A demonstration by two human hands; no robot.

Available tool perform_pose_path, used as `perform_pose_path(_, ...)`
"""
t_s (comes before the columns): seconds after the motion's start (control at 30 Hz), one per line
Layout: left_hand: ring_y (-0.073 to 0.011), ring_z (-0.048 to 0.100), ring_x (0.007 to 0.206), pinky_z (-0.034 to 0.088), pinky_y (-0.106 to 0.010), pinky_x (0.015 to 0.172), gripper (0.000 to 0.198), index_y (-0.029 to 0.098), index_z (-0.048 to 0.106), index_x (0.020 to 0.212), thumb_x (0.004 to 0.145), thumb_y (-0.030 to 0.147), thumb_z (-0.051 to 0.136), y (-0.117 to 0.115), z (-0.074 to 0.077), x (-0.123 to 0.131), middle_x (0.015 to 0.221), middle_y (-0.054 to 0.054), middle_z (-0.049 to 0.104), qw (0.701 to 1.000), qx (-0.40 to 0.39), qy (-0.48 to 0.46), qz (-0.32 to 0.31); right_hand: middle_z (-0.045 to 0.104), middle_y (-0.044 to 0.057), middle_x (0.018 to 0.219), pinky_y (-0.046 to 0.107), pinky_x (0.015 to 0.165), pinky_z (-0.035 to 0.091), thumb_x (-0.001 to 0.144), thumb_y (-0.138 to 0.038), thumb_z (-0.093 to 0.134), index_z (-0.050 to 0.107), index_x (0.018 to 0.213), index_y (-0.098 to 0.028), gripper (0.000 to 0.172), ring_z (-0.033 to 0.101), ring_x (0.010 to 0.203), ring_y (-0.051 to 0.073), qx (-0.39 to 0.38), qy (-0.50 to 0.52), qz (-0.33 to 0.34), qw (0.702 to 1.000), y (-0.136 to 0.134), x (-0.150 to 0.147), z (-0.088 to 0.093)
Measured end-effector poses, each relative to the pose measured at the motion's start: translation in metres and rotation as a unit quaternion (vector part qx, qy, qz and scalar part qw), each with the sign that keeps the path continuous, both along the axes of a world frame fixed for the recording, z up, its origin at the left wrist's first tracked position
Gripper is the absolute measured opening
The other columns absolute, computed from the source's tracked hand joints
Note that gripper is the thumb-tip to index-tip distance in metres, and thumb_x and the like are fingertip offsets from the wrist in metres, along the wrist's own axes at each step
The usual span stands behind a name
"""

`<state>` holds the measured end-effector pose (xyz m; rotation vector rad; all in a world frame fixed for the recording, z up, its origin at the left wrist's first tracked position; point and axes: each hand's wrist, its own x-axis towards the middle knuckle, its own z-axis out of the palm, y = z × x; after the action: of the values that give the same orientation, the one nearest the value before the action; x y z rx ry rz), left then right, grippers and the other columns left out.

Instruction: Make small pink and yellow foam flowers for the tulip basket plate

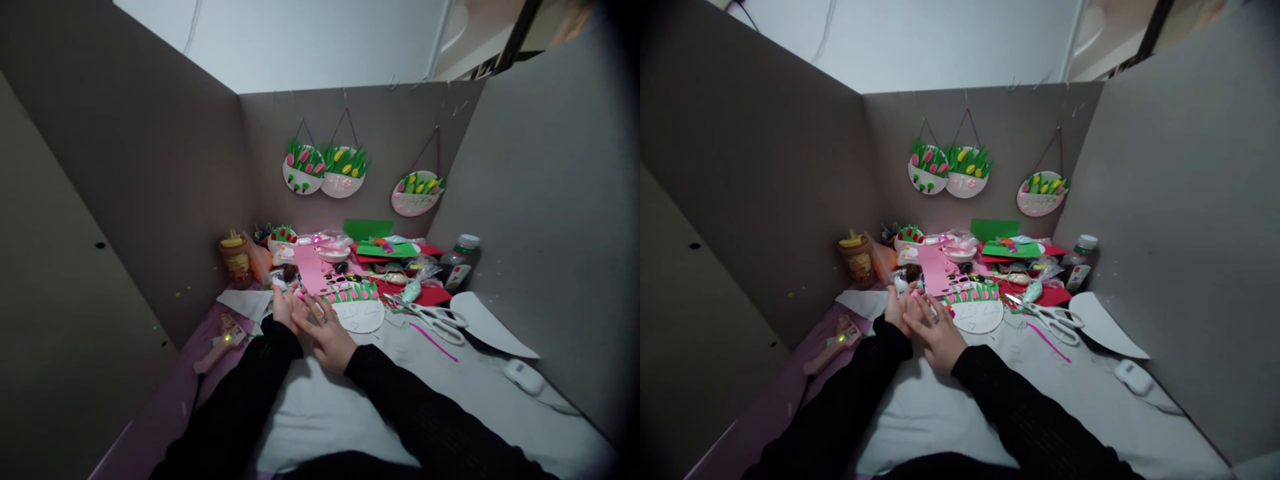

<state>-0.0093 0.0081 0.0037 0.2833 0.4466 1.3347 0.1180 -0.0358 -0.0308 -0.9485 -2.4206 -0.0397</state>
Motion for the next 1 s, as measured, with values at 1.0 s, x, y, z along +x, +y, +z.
perform_pose_path(1.0,-0.0166,0.051,0.064,0.048,-0.035,0.063,0.058,0.014,0.052,0.077,0.083,0.059,0.016,-0.012,-0.002,0.001,0.073,-0.008,0.049,0.992,0.014,-0.124,-0.002,-0.004,-0.002,0.149,0.054,0.105,0.021,0.057,-0.001,0.046,0.038,0.132,-0.029,0.081,0.003,0.135,0.03,0.022,0.071,-0.018,0.997,0.007,0.005,-0.001)
